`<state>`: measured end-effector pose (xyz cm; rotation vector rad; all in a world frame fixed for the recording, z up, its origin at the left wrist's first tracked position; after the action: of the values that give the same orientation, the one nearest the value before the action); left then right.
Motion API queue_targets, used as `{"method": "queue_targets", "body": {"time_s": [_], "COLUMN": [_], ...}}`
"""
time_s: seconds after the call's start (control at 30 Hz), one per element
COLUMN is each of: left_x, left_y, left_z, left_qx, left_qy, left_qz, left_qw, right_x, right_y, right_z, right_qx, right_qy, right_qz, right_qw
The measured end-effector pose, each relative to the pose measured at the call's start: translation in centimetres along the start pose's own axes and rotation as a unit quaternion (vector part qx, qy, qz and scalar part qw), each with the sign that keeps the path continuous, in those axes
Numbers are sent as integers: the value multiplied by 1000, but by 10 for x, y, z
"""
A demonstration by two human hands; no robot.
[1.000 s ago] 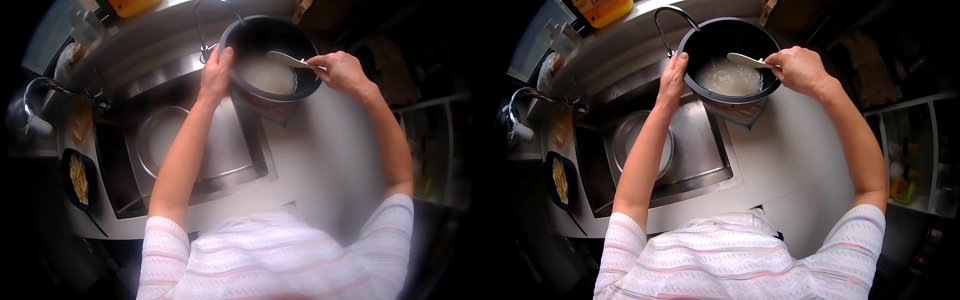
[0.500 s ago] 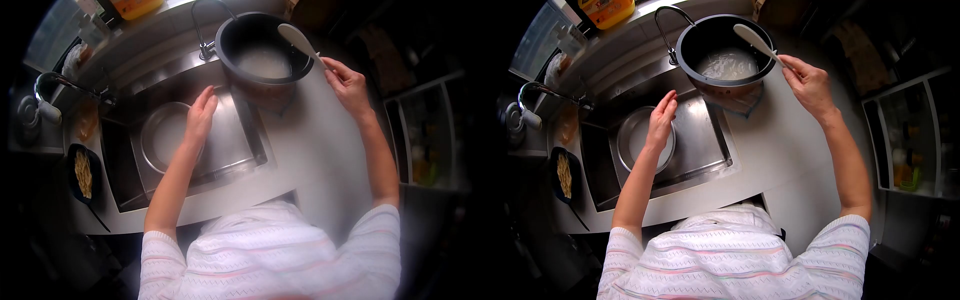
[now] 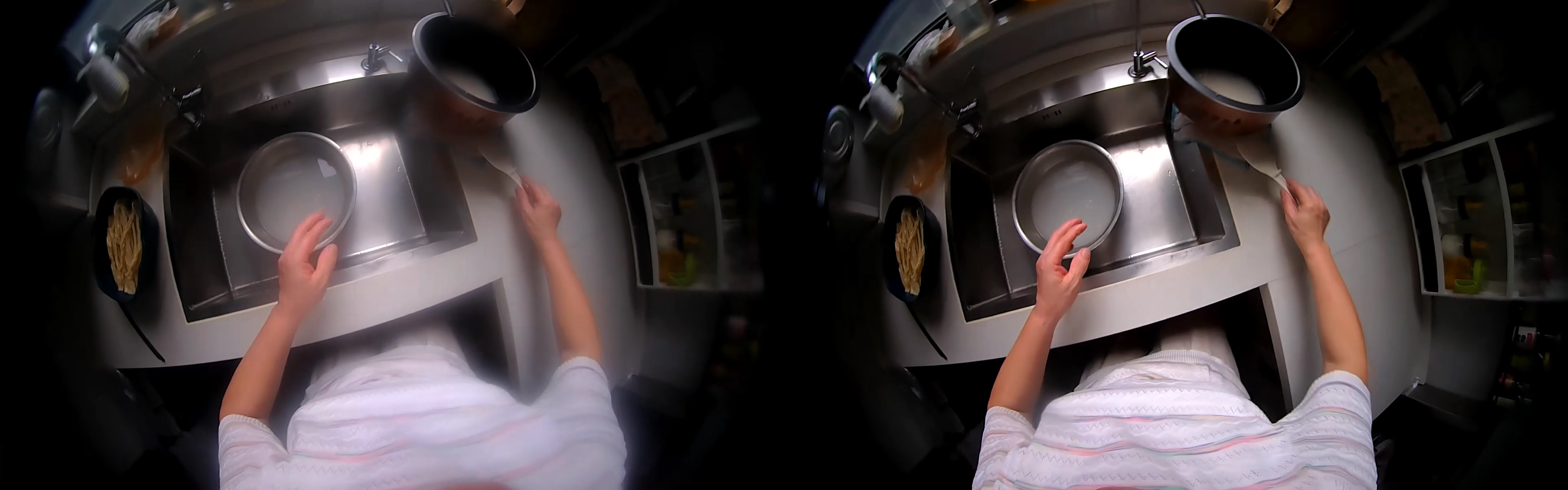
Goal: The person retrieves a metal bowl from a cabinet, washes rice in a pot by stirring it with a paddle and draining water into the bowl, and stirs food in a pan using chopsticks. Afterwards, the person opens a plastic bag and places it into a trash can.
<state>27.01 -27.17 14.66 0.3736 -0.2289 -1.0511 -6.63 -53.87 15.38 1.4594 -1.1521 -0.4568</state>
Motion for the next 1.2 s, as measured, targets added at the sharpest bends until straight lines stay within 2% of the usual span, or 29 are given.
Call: {"method": "queue_targets", "body": {"time_s": [0.13, 0.27, 0.3, 0.4, 0.47, 0.53, 0.6, 0.67, 0.73, 0.87, 1.03, 1.13, 1.2], "left_x": [-52, -119, -137, -194, -241, -296, -344, -390, -423, -496, -619, -705, -755], "left_y": [36, 80, 92, 118, 124, 119, 95, 58, 30, 22, 79, 107, 134], "left_z": [7, 0, -1, -8, -19, -47, -85, -115, -133, -159, -221, -252, -261], "left_qx": [24, 46, 59, 53, 64, 65, 29, 3, 30, 53, 47, 61, 47], "left_qy": [-51, -34, -27, 30, 85, 157, 225, 257, 258, 315, 413, 458, 484], "left_qz": [33, 79, 103, 170, 207, 210, 180, 154, 124, 87, 160, 194, 216], "left_qw": [998, 995, 993, 983, 973, 963, 957, 954, 958, 944, 895, 865, 847], "right_x": [4, -13, -15, -10, -21, -72, -115, -173, -226, -321, -449, -517, -557], "right_y": [-32, -42, -46, -47, -48, -39, -12, -8, -16, -36, -64, -83, -100], "right_z": [7, 16, 19, 5, -41, -99, -207, -268, -304, -329, -406, -470, -518], "right_qx": [-120, -175, -190, -161, -84, 13, 155, 191, 251, 243, 164, 155, 147], "right_qy": [-34, -75, -102, -48, 41, 113, 231, 291, 323, 374, 439, 484, 475], "right_qz": [-41, -84, -127, -66, -31, -33, -58, -122, -192, -336, -482, -515, -559], "right_qw": [991, 978, 968, 984, 995, 993, 959, 930, 892, 830, 740, 691, 663]}}
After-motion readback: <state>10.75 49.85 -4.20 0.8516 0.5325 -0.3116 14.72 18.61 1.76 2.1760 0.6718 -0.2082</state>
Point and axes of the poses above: each hand's wrist, its own x-axis towards the middle knuckle, its own y-axis out of the back of the hand, z = x × y, the point moved 8 cm from there along x, towards the middle knuckle, and after that the axes turned 2 degrees about y, right-handed, at the moved point
